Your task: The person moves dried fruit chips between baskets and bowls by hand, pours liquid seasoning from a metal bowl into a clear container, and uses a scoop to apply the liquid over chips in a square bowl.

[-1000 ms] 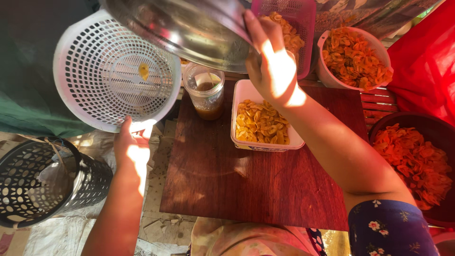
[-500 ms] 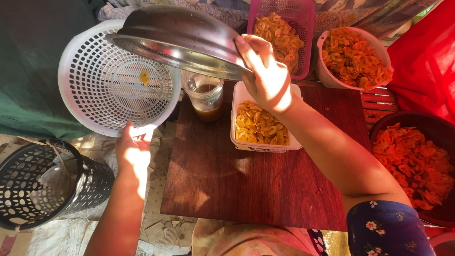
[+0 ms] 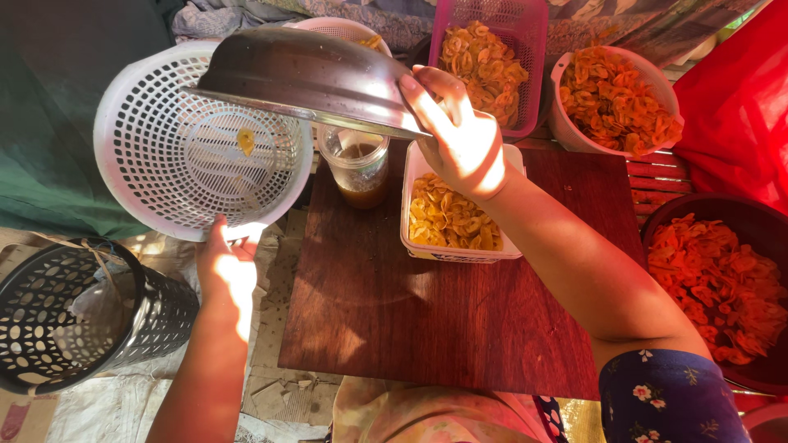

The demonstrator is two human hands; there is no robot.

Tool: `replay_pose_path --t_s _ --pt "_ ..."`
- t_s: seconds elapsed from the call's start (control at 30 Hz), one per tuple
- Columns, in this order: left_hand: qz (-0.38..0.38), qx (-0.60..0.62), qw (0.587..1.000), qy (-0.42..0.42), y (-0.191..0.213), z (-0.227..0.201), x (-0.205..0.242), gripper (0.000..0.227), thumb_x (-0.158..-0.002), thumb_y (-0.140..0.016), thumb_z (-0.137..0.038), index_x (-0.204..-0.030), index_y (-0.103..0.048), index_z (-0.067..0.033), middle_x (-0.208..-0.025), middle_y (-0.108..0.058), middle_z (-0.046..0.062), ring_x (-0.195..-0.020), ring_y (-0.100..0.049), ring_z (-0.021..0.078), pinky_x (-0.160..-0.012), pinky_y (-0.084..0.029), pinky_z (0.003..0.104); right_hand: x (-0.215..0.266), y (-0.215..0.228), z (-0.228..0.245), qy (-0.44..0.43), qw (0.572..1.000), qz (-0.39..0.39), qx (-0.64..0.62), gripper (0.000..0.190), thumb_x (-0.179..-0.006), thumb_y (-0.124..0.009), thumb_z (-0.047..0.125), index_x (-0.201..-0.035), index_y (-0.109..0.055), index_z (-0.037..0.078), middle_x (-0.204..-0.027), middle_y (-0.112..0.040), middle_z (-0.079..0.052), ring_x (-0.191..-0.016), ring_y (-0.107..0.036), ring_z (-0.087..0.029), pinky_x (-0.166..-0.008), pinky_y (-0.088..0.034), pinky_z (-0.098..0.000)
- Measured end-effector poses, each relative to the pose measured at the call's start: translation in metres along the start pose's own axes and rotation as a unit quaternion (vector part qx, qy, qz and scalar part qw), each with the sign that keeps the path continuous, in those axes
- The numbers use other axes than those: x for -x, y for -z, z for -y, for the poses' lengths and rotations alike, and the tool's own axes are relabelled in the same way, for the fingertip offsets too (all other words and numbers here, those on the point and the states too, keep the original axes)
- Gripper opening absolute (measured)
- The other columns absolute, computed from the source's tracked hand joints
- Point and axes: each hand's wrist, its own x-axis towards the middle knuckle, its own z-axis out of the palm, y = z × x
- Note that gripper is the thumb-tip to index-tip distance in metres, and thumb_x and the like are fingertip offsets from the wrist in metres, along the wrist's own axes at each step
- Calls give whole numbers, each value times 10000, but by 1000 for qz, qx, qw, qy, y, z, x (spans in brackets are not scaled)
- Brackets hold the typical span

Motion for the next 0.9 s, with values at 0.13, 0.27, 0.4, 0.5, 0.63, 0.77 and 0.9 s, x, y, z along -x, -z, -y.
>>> replay_pose_path --t_s 0.13,0.27,0.4,0.5,0.63,0.77,0.9 --pt "2 12 1000 -2 0 -9 4 486 -1003 -599 -95 -1452 -424 -41 -1407 -566 135 -1258 -633 292 -1020 -542 465 2 -2 0 4 1000 2 -4 633 -937 -791 -7 -1504 -528 100 -1454 -543 -166 -888 -716 -226 -714 -602 -319" --pt "25 9 999 -21 5 -15 10 511 -1017 -610 -119 -1483 -414 -44 -1448 -550 131 -1285 -617 287 -1045 -528 455 4 -2 0 2 1000 8 5 664 -918 -770 -20 -1518 -522 116 -1474 -538 -159 -924 -723 -237 -740 -609 -308" --pt "48 -9 998 -31 8 -17 17 549 -1018 -605 -156 -1513 -379 -82 -1491 -514 109 -1332 -577 274 -1070 -505 459 5 -2 -1 -1 1000 17 1 672 -908 -764 -28 -1520 -523 112 -1475 -537 -179 -867 -710 -207 -715 -600 -305" --pt "23 -20 999 -21 8 -17 17 563 -1001 -604 -163 -1509 -373 -98 -1494 -494 103 -1350 -543 275 -1110 -526 480 5 -3 -1 -1 1000 21 3 671 -906 -761 -33 -1519 -527 109 -1476 -536 -181 -853 -707 -193 -701 -594 -303" --pt "17 -23 999 -15 14 -15 15 579 -1001 -610 -185 -1517 -362 -99 -1508 -480 105 -1360 -534 288 -1124 -489 479 5 -3 -1 -2 1000 14 9 670 -912 -755 -46 -1523 -528 108 -1482 -534 -170 -885 -709 -205 -719 -597 -297" --pt "11 -18 1000 -12 22 -11 10 593 -1008 -627 -212 -1518 -361 -66 -1523 -480 132 -1365 -545 294 -1105 -472 469 5 -2 -1 -23 999 -10 -29 693 -937 -752 -40 -1547 -476 138 -1439 -541 -155 -932 -707 -237 -745 -610 -303" --pt "35 -29 999 -17 27 -10 11 606 -1022 -626 -224 -1532 -355 -41 -1520 -459 164 -1356 -518 314 -1096 -471 472 12 -12 -10 -65 994 -65 -61 700 -958 -616 -117 -1571 -392 138 -1372 -561 -156 -1067 -721 -295 -809 -630 -307"
